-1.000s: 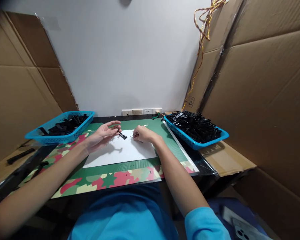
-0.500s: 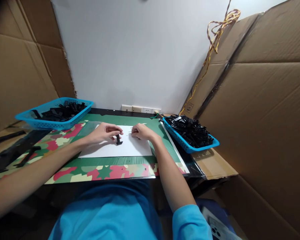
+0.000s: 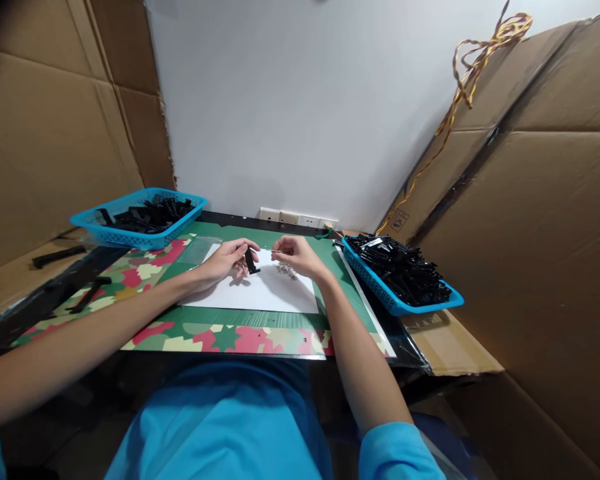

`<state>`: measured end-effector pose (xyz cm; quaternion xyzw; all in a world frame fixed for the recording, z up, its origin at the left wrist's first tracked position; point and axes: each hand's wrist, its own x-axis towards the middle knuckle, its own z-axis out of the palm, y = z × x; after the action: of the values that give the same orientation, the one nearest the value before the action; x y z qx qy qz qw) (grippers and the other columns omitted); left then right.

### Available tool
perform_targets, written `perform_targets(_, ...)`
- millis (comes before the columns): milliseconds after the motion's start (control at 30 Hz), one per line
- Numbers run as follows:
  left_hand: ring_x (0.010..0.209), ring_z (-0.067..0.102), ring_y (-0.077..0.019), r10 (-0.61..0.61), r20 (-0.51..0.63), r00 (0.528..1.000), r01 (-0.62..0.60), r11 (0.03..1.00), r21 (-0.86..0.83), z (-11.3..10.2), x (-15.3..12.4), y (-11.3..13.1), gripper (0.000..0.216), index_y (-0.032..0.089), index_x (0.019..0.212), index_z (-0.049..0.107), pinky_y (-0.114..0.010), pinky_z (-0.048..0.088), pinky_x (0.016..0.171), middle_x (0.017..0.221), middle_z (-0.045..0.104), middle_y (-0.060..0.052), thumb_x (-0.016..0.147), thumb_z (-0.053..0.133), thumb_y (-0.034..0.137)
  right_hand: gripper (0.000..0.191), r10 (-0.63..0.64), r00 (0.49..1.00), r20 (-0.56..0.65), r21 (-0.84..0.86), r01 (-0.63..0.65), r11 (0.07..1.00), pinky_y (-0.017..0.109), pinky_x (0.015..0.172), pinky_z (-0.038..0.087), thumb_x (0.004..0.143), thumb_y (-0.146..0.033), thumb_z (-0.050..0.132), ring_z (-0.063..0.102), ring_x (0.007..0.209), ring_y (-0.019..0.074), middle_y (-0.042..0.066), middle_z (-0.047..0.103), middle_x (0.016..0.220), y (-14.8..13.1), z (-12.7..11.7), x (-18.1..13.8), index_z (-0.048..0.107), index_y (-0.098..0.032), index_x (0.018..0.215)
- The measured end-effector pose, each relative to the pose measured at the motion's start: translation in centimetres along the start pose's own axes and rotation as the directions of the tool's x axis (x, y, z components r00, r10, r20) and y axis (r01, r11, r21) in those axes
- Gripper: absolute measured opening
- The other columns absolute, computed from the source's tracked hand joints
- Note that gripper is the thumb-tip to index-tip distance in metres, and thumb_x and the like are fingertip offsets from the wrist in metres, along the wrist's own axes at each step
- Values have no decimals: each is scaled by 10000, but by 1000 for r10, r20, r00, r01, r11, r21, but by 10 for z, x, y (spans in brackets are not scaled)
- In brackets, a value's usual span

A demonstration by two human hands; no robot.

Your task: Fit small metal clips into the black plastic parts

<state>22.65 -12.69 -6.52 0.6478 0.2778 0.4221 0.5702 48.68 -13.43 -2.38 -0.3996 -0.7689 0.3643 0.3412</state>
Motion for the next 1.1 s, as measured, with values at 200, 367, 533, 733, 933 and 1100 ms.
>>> perform_targets(200,503,552,-79,-69,-71,995,67,997,-32,9,-9,9,378,235,1197,681,-197,386,379,980,674,-62,1038,620,572,338,-37,997,-71,143,47,989,321,727,531,851,-432,852,692,848,191,94,786,962,-2,7,3,792,-183,1070)
perform_targets(367,421,471,-52,-66,-116,991,57,995,-80,13,-11,16,389,244,1251,625,-168,229,327,955,673,-38,1057,585,579,329,-34,995,-89,189,50,981,321,667,504,799,-461,912,677,789,190,98,803,921,-8,10,2,805,-193,956)
perform_targets(533,451,506,-65,-85,-141,986,71,992,-104,9,-9,14,387,204,1223,679,-182,229,326,1015,682,-76,1066,579,543,290,-59,995,-80,153,71,986,321,650,489,801,-456,913,658,758,180,85,795,893,-11,12,1,845,-200,919)
perform_targets(733,495,518,-80,-63,-172,983,23,974,-228,6,-6,11,334,204,1150,665,-181,318,390,912,666,-54,1070,588,519,252,-65,986,-152,156,89,984,304,607,452,778,-412,940,617,691,152,71,785,837,-10,17,2,874,-200,897)
perform_targets(933,568,603,-127,-146,-176,974,60,906,-419,4,-9,16,235,224,1214,603,-201,385,457,880,645,-46,1094,556,421,275,-59,982,-181,173,90,981,308,598,473,762,-424,951,652,699,170,91,809,852,-10,24,2,895,-211,926)
perform_targets(1100,657,609,-112,-173,-191,966,49,851,-524,8,-9,20,275,208,1249,559,-212,449,574,923,638,-48,1005,668,144,299,-32,979,-199,187,70,980,338,667,547,731,-450,970,710,775,207,109,824,892,-11,25,3,893,-215,899)
